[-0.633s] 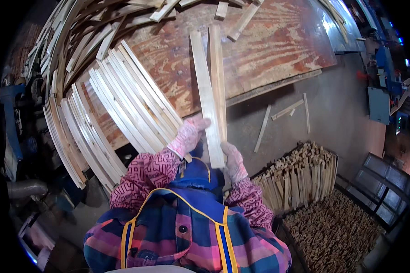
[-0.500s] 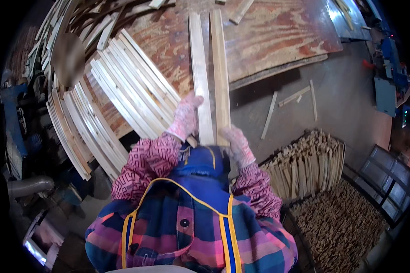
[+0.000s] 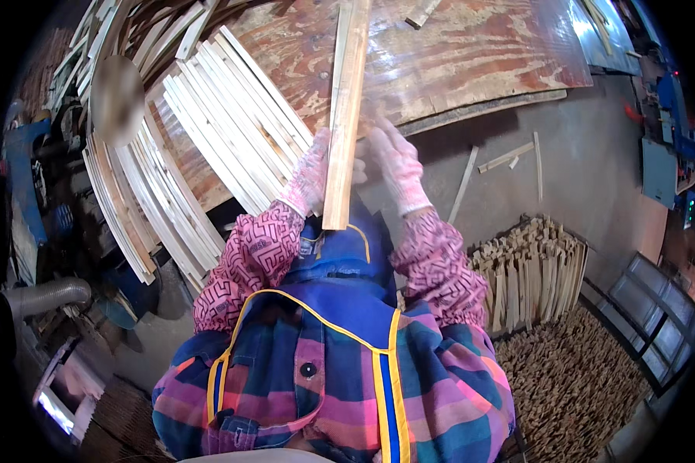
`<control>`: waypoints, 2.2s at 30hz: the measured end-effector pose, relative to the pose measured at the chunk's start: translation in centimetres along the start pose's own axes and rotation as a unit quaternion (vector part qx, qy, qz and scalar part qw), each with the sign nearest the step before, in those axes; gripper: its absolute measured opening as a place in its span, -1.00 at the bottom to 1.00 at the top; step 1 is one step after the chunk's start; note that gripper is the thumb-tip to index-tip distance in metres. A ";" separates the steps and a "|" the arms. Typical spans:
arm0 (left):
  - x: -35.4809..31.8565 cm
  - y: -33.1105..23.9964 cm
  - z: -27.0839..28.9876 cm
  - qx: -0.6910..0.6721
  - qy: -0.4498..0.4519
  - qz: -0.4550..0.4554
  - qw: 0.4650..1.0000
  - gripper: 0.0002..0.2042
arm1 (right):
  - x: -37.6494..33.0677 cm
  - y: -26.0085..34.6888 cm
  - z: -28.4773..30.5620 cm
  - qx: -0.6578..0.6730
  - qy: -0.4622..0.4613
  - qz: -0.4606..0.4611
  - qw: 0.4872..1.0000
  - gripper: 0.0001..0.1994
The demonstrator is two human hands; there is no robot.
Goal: The person repeatedly picks up thin wooden strips from a pile on a metal table and stacks them into neat bundles. They handle the strips one at a time or in small groups, aligning them and placing them into growing stacks on the table.
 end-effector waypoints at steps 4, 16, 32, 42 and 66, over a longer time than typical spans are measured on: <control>0.1 -1.8 0.9 0.168 -0.049 -0.111 0.978 -0.51 | 2.9 5.1 -5.0 -0.298 0.005 0.095 0.950 -0.34; -16.8 -12.1 20.4 0.158 -0.370 -0.402 0.822 -0.38 | 7.1 -2.9 -5.9 -0.209 0.168 -0.005 0.963 -0.42; -13.3 -13.7 22.2 0.623 -0.459 -0.154 0.614 -0.30 | 5.8 -2.7 -9.3 -0.366 0.137 0.019 0.920 -0.55; -23.9 -14.8 16.9 0.196 -0.247 -0.441 0.840 -0.42 | -7.9 2.8 -32.0 -0.379 0.363 0.303 0.795 -0.49; -34.1 -27.7 36.6 0.599 -0.666 -0.176 0.408 -0.50 | 39.1 20.4 -0.3 -0.599 -0.267 0.017 0.755 -0.37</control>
Point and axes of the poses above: each hand's wrist, its own x-axis towards the middle knuckle, its own z-axis out of the back of the hand, y = z × x, the point moved 10 cm from there along x, towards the middle knuckle, and after that the axes turned 2 degrees about -x, right-handed, at the moved point
